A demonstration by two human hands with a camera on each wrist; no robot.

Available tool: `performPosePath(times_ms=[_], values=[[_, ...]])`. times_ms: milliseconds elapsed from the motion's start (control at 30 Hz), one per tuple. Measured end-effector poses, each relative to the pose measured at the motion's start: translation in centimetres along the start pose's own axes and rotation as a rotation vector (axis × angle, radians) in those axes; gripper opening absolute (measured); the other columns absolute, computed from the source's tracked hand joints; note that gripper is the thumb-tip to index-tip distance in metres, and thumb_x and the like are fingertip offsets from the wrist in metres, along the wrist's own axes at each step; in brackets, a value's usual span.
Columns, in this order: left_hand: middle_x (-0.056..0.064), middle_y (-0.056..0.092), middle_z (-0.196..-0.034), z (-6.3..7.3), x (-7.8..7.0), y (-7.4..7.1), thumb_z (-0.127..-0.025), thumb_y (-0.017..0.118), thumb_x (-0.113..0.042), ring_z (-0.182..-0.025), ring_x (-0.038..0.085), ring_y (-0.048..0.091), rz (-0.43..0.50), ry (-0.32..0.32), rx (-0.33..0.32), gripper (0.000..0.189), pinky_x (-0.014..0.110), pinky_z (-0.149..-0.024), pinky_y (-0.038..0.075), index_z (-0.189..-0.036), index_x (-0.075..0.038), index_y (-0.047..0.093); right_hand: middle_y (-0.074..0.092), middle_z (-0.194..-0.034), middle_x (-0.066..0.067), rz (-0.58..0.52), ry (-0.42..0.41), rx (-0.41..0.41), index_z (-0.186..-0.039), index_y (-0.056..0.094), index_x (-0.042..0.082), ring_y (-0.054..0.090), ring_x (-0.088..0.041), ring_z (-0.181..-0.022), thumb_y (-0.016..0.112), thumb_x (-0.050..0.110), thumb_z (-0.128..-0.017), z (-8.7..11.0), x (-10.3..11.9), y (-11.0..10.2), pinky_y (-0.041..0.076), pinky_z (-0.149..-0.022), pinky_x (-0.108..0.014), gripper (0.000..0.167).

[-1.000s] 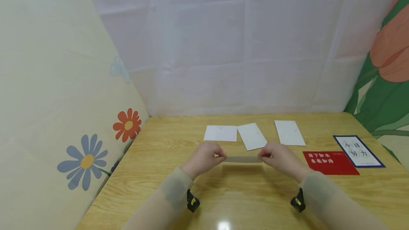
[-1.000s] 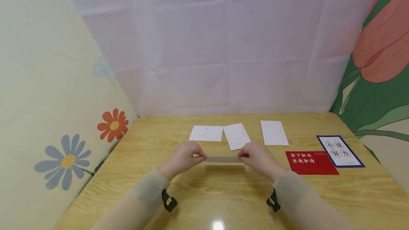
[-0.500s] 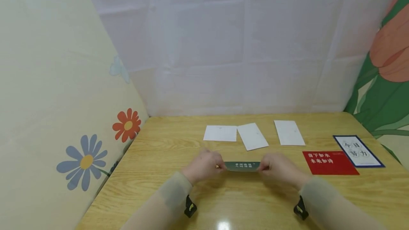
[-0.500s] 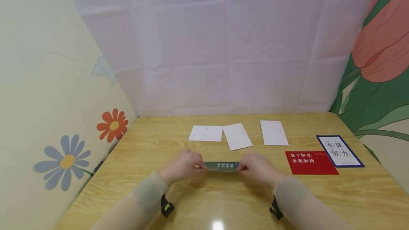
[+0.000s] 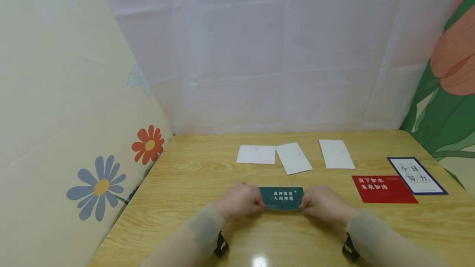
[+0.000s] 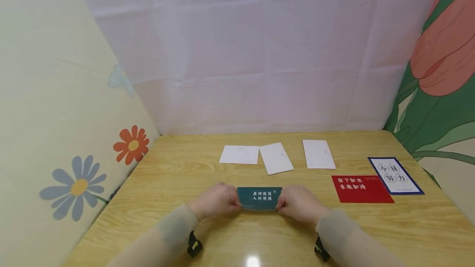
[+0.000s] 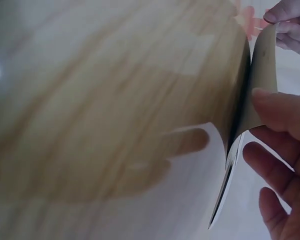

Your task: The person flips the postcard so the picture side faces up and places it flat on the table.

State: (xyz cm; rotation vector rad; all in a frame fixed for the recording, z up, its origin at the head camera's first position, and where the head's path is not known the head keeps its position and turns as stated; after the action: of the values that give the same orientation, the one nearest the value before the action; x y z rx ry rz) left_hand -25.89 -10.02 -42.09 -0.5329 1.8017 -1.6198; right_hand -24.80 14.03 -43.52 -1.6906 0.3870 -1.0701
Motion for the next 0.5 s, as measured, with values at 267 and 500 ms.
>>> performPosePath(times_ms=[267,500], values=[[-0.021,0.062,-0.084,0.09,-0.22,0.68,-0.084,0.075,-0.027,-0.082,-0.005,0.056,-0.045,0.003,0.047,0.001,0.044,-0.096,0.040,-0.084,-0.026,0.076,0.061,-0.081,0.019,0.023,0.002,0.037,-0.081,0.075,0.024,0.057,-0.003,-0.078,0.078,0.016,-0.077,0.12,0.02,0.35,0.049,-0.075,-0.031,0.009],[-0.020,0.063,-0.084,0.18,-0.51,0.88,-0.085,0.074,-0.028,-0.080,-0.006,0.056,-0.115,0.059,0.078,0.007,0.042,-0.092,0.042,-0.090,-0.026,0.078,0.057,-0.080,0.016,0.055,-0.016,0.084,-0.084,0.076,0.018,0.052,-0.001,-0.072,0.078,0.014,-0.079,0.15,0.50,0.59,0.048,-0.069,-0.025,0.006]])
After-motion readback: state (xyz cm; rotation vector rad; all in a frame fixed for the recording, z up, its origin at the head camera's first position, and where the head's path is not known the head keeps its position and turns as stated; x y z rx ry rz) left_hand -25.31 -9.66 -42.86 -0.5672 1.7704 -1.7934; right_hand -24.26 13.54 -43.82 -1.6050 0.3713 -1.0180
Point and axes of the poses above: each hand's wrist, its own z-axis away from the middle knuckle, its own y-axis out of the palm, x = y × z, the point moved 3 cm from there along -z, towards the middle knuckle
